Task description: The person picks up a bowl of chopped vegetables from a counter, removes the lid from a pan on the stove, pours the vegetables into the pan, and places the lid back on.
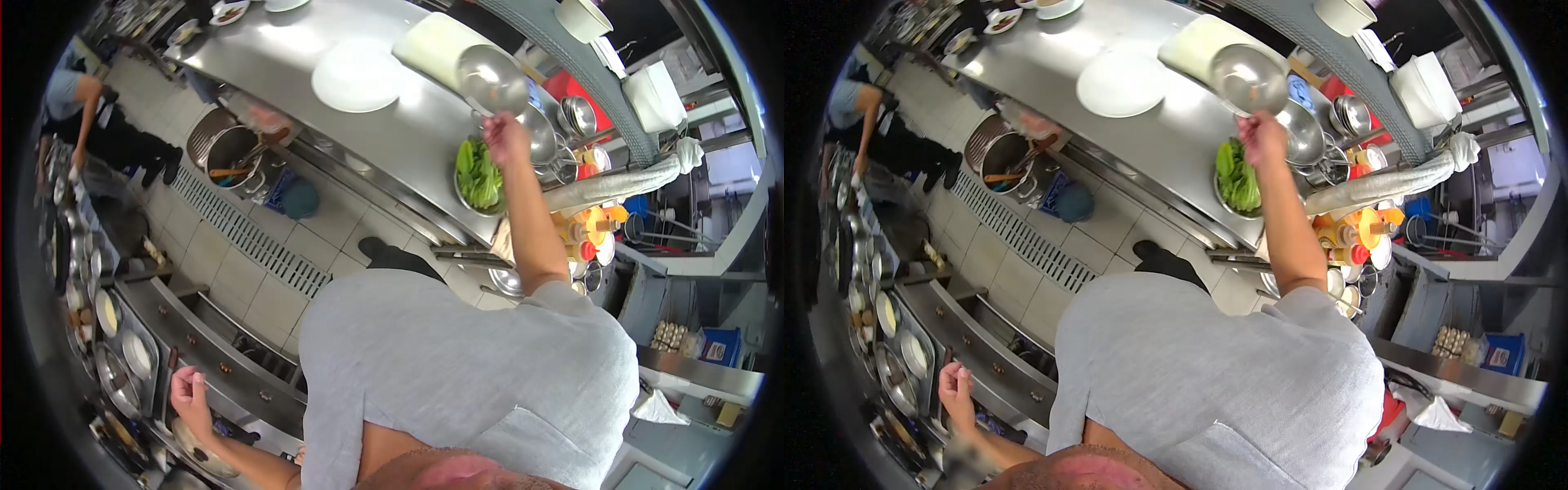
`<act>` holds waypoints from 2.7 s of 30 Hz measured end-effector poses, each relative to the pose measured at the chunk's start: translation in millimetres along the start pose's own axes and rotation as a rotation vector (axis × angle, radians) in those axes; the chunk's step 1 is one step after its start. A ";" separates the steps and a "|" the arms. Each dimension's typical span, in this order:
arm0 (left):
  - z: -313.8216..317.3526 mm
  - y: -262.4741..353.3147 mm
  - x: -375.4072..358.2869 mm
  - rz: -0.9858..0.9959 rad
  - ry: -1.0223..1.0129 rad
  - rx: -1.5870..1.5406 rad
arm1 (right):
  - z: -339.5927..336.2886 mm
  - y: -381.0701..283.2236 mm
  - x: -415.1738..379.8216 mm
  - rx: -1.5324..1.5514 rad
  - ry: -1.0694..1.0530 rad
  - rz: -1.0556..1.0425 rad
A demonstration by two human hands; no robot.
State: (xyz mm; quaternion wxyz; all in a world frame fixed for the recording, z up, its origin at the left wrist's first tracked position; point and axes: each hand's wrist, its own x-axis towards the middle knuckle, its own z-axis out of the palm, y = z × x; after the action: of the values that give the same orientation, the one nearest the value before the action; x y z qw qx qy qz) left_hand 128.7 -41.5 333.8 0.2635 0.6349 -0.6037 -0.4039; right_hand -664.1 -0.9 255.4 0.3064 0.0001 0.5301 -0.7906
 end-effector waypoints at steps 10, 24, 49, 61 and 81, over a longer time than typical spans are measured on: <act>144.7 85.0 82.9 -0.035 -0.237 -0.062 | -204.1 -146.0 267.8 0.436 0.341 -0.349; 171.5 118.9 105.8 -0.081 -0.322 0.007 | -326.6 -193.0 359.2 0.573 0.468 -0.236; 247.0 -291.9 -32.3 -0.438 -0.025 0.147 | 189.6 299.9 -171.9 -1.277 -1.728 -0.200; 431.0 -291.5 -314.9 -1.522 0.476 -0.834 | 261.6 300.6 19.0 -1.445 -1.366 -0.786; 344.1 -242.5 -110.9 -1.053 0.233 -0.773 | 298.0 276.9 104.3 -1.575 -1.160 -1.106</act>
State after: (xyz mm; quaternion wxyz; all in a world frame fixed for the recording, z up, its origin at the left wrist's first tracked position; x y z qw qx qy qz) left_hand -16.8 151.9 -28.1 0.3031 0.7443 0.0079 -0.5950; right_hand -517.8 -370.5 119.9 0.0284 -0.7969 0.5863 -0.1429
